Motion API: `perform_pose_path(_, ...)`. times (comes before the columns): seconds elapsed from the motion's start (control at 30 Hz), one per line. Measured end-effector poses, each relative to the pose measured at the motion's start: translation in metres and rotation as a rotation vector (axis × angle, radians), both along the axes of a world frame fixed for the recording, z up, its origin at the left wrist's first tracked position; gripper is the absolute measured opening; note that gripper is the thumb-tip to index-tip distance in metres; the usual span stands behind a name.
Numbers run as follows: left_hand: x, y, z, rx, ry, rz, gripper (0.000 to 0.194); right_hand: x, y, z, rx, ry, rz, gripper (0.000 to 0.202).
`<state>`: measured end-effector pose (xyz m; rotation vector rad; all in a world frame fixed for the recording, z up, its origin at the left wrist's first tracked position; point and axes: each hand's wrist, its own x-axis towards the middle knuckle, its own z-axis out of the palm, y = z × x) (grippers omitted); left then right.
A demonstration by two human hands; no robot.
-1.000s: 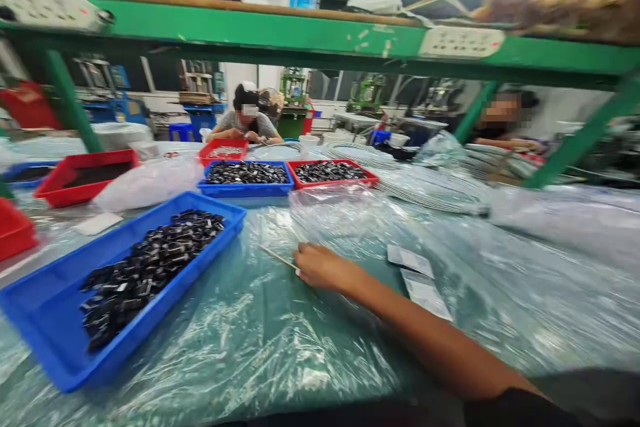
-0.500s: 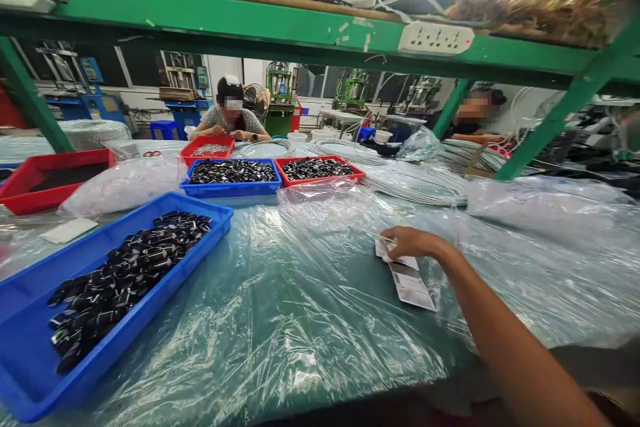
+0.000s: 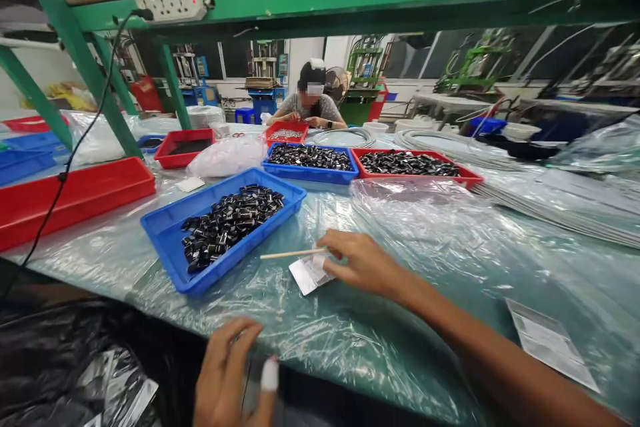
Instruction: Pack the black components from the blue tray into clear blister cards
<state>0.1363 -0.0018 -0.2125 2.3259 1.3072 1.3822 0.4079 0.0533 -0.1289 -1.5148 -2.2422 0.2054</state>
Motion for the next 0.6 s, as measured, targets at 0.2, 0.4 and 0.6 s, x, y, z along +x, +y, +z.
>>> perform_pose_path(0.2,0.086,0.064,0.013,-0.279,0.307,-0.124,0.068,-0.003,0.026,0.007,-0.163,0.787,0.039,0.031)
perform_pose_path(0.4,0.109,0.090,0.018,-0.321,0.486,-0.222,0.040,-0.027,0.054,-0.023,-0.298,1.416,-0.139,0.055)
perform_pose_path(0.6,0.106,0.091,0.011,-0.319,0.475,-0.234,0.037,-0.031,0.065,-0.062,-0.263,1.386,-0.244,0.056)
